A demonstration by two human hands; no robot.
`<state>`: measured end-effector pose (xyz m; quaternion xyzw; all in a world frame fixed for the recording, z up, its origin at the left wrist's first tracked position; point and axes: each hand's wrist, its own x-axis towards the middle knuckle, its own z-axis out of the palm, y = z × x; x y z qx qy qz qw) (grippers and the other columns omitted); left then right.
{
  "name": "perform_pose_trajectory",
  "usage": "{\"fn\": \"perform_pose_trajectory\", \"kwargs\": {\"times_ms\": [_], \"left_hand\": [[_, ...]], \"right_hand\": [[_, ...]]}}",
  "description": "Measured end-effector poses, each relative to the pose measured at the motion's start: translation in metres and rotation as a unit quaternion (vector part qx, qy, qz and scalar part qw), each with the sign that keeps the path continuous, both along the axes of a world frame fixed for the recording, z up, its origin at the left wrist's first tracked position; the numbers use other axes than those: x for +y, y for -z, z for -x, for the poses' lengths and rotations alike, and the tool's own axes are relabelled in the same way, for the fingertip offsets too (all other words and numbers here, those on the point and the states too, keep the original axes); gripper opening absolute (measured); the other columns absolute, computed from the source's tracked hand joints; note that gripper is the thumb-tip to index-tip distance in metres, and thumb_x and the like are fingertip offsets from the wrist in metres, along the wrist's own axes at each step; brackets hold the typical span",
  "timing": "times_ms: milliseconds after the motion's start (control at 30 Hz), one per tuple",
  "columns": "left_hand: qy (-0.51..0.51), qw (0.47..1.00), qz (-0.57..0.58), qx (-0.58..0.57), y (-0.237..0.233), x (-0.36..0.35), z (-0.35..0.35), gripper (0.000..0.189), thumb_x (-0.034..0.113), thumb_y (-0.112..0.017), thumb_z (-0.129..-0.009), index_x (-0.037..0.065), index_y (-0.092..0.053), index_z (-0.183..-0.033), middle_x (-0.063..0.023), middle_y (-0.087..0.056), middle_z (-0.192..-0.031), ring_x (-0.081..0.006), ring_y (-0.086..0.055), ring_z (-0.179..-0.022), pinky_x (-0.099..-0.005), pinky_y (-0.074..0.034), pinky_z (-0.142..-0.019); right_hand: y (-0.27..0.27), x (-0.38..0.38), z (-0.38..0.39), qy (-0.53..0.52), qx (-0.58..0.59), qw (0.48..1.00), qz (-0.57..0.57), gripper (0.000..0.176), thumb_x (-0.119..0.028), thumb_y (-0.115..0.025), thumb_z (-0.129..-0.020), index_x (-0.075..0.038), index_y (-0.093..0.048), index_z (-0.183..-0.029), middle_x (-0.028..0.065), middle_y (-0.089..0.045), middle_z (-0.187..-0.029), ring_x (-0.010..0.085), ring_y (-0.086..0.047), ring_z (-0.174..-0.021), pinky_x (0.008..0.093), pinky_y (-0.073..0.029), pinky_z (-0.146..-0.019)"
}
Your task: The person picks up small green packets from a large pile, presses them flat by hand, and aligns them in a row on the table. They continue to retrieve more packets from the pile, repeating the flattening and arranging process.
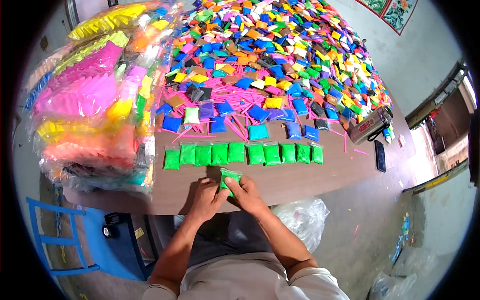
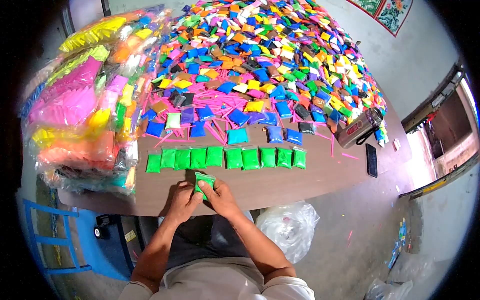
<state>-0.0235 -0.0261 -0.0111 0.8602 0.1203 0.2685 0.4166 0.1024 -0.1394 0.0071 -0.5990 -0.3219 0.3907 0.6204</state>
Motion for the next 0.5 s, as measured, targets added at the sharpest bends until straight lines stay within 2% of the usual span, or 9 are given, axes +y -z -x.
{"fn": "perform_pose_trajectory", "kwargs": {"times_ms": [33, 133, 233, 433, 500], "left_hand": [[0.003, 1.0, -0.015, 0.009, -0.002, 0.001, 0.0, 0.052, 0.046, -0.054, -0.097, 0.003, -0.052, -0.068, -0.0149, -0.048, -0.06, -0.0356, -0.049, -0.062, -0.0442, -0.04, -0.073], [-0.003, 1.0, -0.022, -0.015, -0.005, -0.002, -0.002, 0.054, 0.047, -0.055, -0.097, 0.003, -0.05, -0.065, -0.0139, -0.045, -0.056, -0.035, -0.048, -0.059, -0.0433, -0.039, -0.072], [-0.007, 0.999, -0.01, -0.032, -0.002, -0.002, -0.002, 0.053, 0.047, -0.055, -0.097, 0.003, -0.051, -0.066, -0.0139, -0.045, -0.057, -0.0344, -0.048, -0.06, -0.0436, -0.039, -0.072], [-0.022, 0.999, 0.017, -0.031, -0.006, -0.004, -0.002, 0.051, 0.046, -0.055, -0.097, 0.003, -0.052, -0.068, -0.0134, -0.048, -0.059, -0.0341, -0.051, -0.062, -0.0436, -0.039, -0.074], [-0.011, 1.0, 0.005, -0.02, -0.006, -0.004, -0.001, 0.051, 0.046, -0.056, -0.096, 0.003, -0.053, -0.068, -0.0136, -0.048, -0.06, -0.0343, -0.051, -0.063, -0.0435, -0.039, -0.075]], "right_hand": [[0.006, 0.001, -0.001, 0.002, -0.018, 0.999, -0.029, 0.037, -0.035, -0.061, -0.1, 0.001, -0.063, -0.109, -0.0009, -0.059, -0.083, 0.0075, -0.049, -0.075, 0.0276, -0.044, -0.063], [0.011, -0.003, -0.001, -0.008, 0.022, 0.999, -0.049, 0.039, -0.038, -0.06, -0.1, 0.001, -0.062, -0.109, -0.0016, -0.058, -0.082, 0.0073, -0.049, -0.076, 0.0274, -0.044, -0.065], [-0.008, -0.011, -0.008, -0.048, 0.077, 0.995, 0.038, 0.04, -0.04, -0.059, -0.1, -0.001, -0.063, -0.109, -0.0036, -0.055, -0.078, 0.0057, -0.047, -0.072, 0.0254, -0.041, -0.061], [-0.001, 0.0, -0.001, -0.032, 0.036, 0.999, 0.005, 0.039, -0.041, -0.056, -0.101, -0.003, -0.063, -0.108, -0.0069, -0.05, -0.072, 0.0031, -0.039, -0.064, 0.0226, -0.033, -0.053], [0.008, 0.002, -0.004, -0.048, 0.027, 0.998, 0.005, 0.038, -0.04, -0.056, -0.102, -0.003, -0.063, -0.107, -0.0059, -0.051, -0.074, 0.0045, -0.042, -0.067, 0.0238, -0.037, -0.056]]}}
